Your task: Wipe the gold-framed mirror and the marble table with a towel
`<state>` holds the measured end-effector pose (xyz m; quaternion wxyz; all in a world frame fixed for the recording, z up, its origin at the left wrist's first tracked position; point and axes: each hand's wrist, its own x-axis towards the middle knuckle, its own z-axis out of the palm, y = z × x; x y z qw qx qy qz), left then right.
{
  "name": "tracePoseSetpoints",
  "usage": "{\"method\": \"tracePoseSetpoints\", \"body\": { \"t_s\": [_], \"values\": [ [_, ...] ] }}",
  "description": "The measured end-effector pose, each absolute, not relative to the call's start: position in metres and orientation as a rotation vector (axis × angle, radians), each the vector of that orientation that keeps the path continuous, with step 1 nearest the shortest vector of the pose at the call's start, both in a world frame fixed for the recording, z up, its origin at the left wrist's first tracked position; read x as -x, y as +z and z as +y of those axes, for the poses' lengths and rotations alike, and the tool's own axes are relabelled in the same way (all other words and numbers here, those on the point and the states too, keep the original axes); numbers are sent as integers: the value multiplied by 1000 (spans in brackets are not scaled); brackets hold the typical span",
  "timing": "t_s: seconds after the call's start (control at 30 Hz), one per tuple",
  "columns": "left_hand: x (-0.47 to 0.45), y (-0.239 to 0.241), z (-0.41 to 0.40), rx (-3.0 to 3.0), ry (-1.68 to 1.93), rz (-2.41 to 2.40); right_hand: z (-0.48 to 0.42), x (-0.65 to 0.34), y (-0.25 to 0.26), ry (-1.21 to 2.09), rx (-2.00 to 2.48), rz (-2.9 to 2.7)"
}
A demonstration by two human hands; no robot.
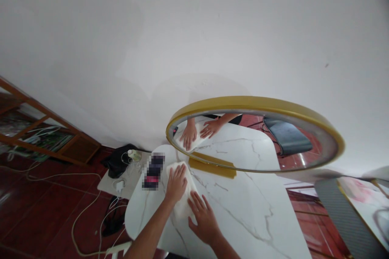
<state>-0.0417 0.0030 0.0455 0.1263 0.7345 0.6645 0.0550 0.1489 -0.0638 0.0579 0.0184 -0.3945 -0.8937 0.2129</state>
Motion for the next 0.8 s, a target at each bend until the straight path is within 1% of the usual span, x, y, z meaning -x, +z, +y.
{"method": "tracePoseSetpoints", "body": {
  "t_s": [0.1,0.2,0.3,0.43,0.6,0.8],
  "values": [
    [36,38,-54,-2224,337,1893,-87,-197,54,576,1246,-2772],
    [32,34,-105,-2263,349,1765,-101,-230,52,508,1291,-2759],
    [33,34,-136,-2218,350,1773,-105,-237,55,535,1282,-2772],
    [44,33,-149,-2163,367,1868,-101,-211,61,681,1245,-2763],
    [75,23,-153,-2118,414,2111,-97,-158,66,862,1185,-2734],
    [96,21,-159,-2059,471,2321,-96,-112,67,967,1139,-2718]
  ]
}}
